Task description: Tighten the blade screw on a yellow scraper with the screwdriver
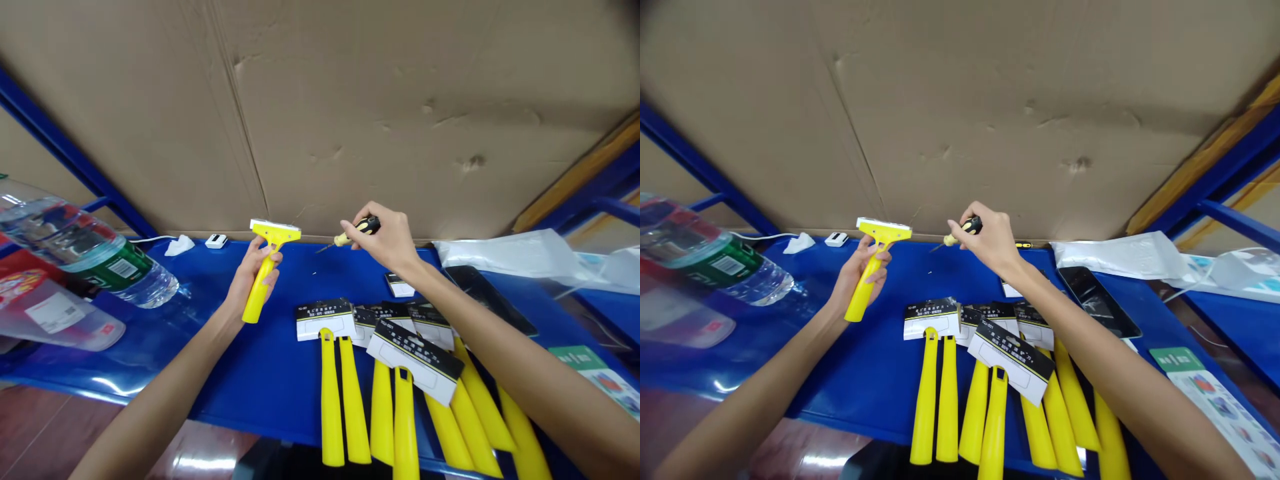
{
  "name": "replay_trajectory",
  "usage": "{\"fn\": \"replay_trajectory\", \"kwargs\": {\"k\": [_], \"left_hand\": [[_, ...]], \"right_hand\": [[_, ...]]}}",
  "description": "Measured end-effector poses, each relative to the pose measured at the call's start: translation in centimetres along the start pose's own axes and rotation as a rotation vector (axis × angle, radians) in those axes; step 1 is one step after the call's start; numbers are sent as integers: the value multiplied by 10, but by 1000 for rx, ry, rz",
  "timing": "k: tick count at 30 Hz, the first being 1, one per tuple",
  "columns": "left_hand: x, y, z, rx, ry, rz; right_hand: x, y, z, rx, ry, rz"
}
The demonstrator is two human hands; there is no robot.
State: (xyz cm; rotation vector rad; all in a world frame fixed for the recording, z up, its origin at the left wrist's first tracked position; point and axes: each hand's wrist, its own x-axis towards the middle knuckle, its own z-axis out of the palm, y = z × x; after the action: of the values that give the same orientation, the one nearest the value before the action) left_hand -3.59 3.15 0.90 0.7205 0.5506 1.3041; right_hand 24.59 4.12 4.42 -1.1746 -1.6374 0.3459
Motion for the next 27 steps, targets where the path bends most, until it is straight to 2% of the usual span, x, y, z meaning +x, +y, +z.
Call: {"fn": "replay_trajectory", "kwargs": {"k": [3, 6, 20, 27], "left_hand": [[-5, 9, 4, -95, -65, -19], [-11, 12, 6, -123, -78, -33], [-14, 14, 9, -79, -31, -65], [-4, 10, 8, -128, 15, -100]], "right_hand": [[-1, 10, 5, -19, -132, 48], [-4, 15, 11, -40, -182, 51], [-6, 14, 14, -28, -225, 82], [-1, -2, 1, -46, -149, 33]]}}
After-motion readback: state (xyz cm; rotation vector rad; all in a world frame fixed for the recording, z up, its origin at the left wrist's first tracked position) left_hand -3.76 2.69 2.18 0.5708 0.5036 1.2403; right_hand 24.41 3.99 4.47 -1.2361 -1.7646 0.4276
